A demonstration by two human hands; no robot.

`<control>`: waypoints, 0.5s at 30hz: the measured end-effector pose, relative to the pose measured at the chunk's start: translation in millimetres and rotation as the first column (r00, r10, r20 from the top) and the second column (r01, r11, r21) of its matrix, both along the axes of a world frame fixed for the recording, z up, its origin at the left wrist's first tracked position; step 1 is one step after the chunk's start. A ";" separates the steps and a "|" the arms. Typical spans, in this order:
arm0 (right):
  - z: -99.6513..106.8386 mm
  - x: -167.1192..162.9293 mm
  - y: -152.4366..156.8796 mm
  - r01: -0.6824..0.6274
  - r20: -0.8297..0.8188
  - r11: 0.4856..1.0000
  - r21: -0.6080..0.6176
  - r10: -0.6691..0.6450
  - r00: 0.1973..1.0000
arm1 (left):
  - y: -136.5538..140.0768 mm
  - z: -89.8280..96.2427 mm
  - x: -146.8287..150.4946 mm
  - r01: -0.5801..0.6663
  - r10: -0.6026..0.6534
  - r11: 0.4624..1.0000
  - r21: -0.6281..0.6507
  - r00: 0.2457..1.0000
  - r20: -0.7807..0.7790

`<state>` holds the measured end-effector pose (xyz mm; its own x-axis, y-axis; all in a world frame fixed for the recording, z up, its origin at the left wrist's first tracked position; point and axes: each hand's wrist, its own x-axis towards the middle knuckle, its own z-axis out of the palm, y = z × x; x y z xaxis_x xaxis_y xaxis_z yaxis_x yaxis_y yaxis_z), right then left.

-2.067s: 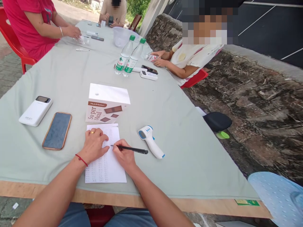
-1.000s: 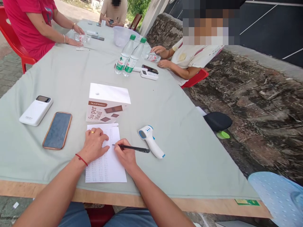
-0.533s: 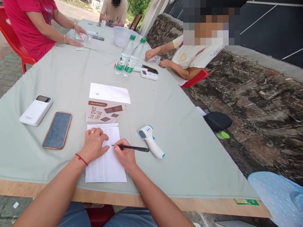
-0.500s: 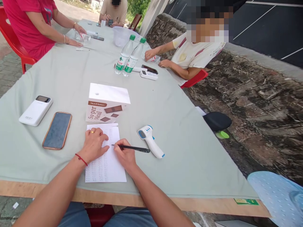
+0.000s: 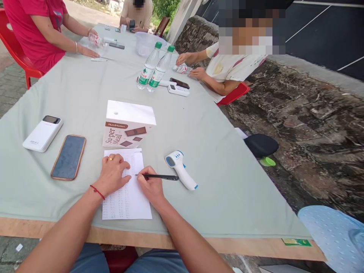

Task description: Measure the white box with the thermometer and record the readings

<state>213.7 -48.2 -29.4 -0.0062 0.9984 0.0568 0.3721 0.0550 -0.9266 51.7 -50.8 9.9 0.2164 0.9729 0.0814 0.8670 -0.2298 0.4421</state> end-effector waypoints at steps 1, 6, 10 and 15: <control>-0.2 1.5 0.7 0.005 0.008 1.000 0.018 -0.006 1.000 | 0.2 0.0 -0.4 0.001 -0.001 1.000 0.008 1.000 0.006; 2.0 20.8 11.3 -0.040 0.123 0.964 0.262 0.008 0.992 | 3.7 6.1 -6.3 -0.174 0.141 0.973 0.155 0.969 0.202; -0.2 38.2 23.3 -0.274 0.403 0.894 0.354 0.118 0.907 | 9.9 10.3 -18.6 -0.483 0.307 0.826 0.292 0.819 0.485; -7.8 38.0 36.6 -0.296 0.468 0.881 0.370 0.098 0.878 | 23.2 -4.2 -36.9 -0.626 0.397 0.765 0.150 0.642 0.655</control>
